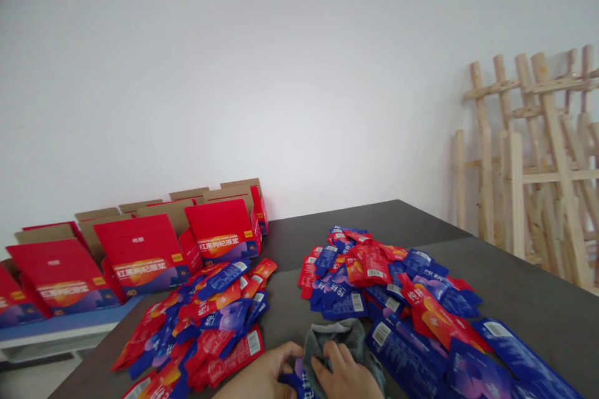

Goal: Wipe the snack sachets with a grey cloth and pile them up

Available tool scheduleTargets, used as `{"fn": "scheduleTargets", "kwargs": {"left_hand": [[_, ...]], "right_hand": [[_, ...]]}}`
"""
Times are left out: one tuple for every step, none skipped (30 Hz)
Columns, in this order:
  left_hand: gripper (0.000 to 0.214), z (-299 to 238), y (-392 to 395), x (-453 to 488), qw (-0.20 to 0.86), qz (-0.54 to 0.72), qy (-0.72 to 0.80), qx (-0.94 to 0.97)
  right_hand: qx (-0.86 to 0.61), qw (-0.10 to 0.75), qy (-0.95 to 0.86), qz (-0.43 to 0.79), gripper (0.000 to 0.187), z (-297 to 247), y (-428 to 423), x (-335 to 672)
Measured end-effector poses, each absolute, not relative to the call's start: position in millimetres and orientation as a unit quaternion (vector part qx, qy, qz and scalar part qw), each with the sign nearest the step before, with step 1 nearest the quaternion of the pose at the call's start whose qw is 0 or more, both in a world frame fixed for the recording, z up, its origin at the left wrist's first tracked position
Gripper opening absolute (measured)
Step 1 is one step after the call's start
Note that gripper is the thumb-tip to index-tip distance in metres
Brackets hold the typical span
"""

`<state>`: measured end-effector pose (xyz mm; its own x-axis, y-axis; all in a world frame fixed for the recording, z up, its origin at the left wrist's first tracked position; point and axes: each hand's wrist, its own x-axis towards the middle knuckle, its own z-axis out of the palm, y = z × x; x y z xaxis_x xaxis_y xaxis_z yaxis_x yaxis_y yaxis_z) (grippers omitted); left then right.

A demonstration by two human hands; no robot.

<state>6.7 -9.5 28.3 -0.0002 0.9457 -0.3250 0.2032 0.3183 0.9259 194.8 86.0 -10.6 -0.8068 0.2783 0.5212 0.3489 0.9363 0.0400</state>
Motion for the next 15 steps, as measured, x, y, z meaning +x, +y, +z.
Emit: {"fn": "scheduleTargets", "kwargs": {"left_hand": [[0.050,27.2,-9.9,5.6,0.528,0.344,0.627,0.458],[0.048,27.3,-10.6,4.6,0.519,0.336,0.644,0.452],[0.046,28.3,-11.5,3.6,0.509,0.324,0.661,0.446],[0.044,29.3,-12.2,2.6,0.501,0.311,0.676,0.441],[0.044,29.9,-12.6,1.4,0.496,0.301,0.689,0.434],[0.043,29.7,-12.6,0.1,0.496,0.294,0.697,0.426],[0.044,28.3,-12.1,-1.1,0.502,0.292,0.698,0.419],[0.045,26.1,-11.4,-2.3,0.514,0.294,0.694,0.410],[0.047,23.4,-10.4,-3.3,0.527,0.300,0.686,0.402],[0.049,20.6,-9.5,-4.0,0.538,0.310,0.677,0.396],[0.051,18.4,-8.7,-4.3,0.548,0.320,0.667,0.391],[0.054,17.1,-8.1,-4.2,0.554,0.330,0.658,0.388],[0.055,17.0,-7.8,-3.8,0.560,0.338,0.651,0.386],[0.056,18.0,-7.8,-3.1,0.567,0.344,0.642,0.384],[0.057,20.0,-8.0,-2.2,0.577,0.351,0.629,0.384]], "right_hand": [[-0.180,0.249,-0.949,-0.071,0.051,-8.4,90.7,203.5],[-0.195,0.237,-0.949,-0.074,0.055,-6.8,95.3,212.2],[-0.209,0.231,-0.947,-0.078,0.057,-6.1,99.4,220.0],[-0.221,0.229,-0.945,-0.082,0.058,-6.3,103.0,226.6],[-0.232,0.228,-0.942,-0.086,0.057,-7.3,105.8,231.4],[-0.239,0.228,-0.939,-0.091,0.056,-8.9,107.7,234.3],[-0.242,0.227,-0.938,-0.097,0.054,-10.9,108.8,235.2],[-0.244,0.224,-0.938,-0.103,0.052,-13.0,108.7,234.2],[-0.245,0.219,-0.938,-0.107,0.052,-14.9,107.6,231.4],[-0.246,0.214,-0.939,-0.109,0.052,-16.7,105.2,226.8],[-0.243,0.209,-0.941,-0.109,0.053,-18.4,101.5,220.5],[-0.238,0.207,-0.943,-0.108,0.054,-20.1,96.5,212.7],[-0.230,0.210,-0.944,-0.109,0.054,-21.9,90.4,203.6],[-0.219,0.218,-0.944,-0.111,0.051,-23.9,83.4,193.5],[-0.204,0.233,-0.944,-0.116,0.047,-26.1,75.9,182.9]]}}
